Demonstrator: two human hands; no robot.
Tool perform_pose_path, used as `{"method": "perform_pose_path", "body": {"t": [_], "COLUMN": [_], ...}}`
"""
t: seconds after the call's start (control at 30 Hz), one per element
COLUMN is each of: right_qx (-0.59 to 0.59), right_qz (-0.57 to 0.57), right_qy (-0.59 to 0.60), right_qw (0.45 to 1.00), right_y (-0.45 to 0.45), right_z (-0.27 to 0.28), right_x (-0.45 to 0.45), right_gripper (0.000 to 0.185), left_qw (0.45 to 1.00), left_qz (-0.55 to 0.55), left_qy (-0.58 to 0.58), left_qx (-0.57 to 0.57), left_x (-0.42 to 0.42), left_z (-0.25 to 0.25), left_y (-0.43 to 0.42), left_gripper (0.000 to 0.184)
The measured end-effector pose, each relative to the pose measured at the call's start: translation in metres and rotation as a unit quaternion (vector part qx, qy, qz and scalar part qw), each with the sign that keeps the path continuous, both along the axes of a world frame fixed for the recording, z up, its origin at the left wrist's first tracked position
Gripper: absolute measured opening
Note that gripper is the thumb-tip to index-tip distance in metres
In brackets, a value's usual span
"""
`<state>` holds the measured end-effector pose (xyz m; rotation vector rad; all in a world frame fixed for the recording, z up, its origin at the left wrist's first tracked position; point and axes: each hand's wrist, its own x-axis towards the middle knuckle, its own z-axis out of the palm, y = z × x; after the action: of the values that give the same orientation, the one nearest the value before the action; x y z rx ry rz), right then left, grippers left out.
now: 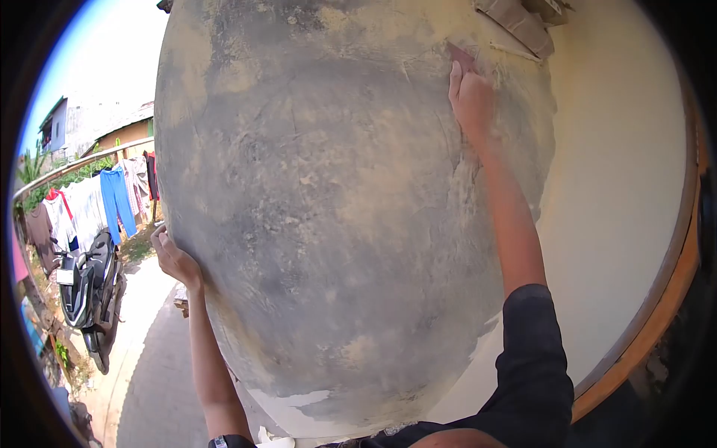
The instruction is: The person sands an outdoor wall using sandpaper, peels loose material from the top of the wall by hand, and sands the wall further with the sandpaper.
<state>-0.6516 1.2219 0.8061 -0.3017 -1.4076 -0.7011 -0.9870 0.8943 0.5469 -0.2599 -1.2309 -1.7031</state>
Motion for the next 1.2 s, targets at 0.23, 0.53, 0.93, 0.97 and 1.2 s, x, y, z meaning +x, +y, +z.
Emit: {"method": "perform_pose_path", "body": {"t": [0.23, 0.53, 0.93, 0.97, 1.2], "right_qx": [0.246, -0.029, -0.139, -0.038, 0.229], "right_qz": [0.044, 0.156, 0.121, 0.134, 0.245], "right_qy": [-0.061, 0.000, 0.013, 0.054, -0.359], "right_qw": [0.966, 0.987, 0.983, 0.989, 0.871], "right_y": [-0.075, -0.065, -0.083, -0.082, -0.196], "right_z": [-0.007, 0.054, 0.064, 0.061, -0.037], "right_x": [-0.089, -0.095, -0.080, -0.112, -0.225], "right_gripper": [0.039, 0.034, 0.050, 0.049, 0.034], "left_qw": [1.000, 0.998, 0.998, 0.998, 0.995], "left_qz": [0.016, 0.032, 0.016, 0.011, -0.035], "left_qy": [0.008, 0.030, 0.032, 0.036, 0.056], "left_qx": [-0.001, -0.036, -0.055, -0.054, -0.077], "left_x": [-0.001, 0.002, 0.006, 0.004, -0.002], "left_z": [-0.003, -0.007, -0.007, -0.007, -0.010], "left_y": [-0.001, -0.001, -0.011, -0.010, -0.019], "left_gripper": [0.038, 0.033, 0.032, 0.032, 0.034]}}
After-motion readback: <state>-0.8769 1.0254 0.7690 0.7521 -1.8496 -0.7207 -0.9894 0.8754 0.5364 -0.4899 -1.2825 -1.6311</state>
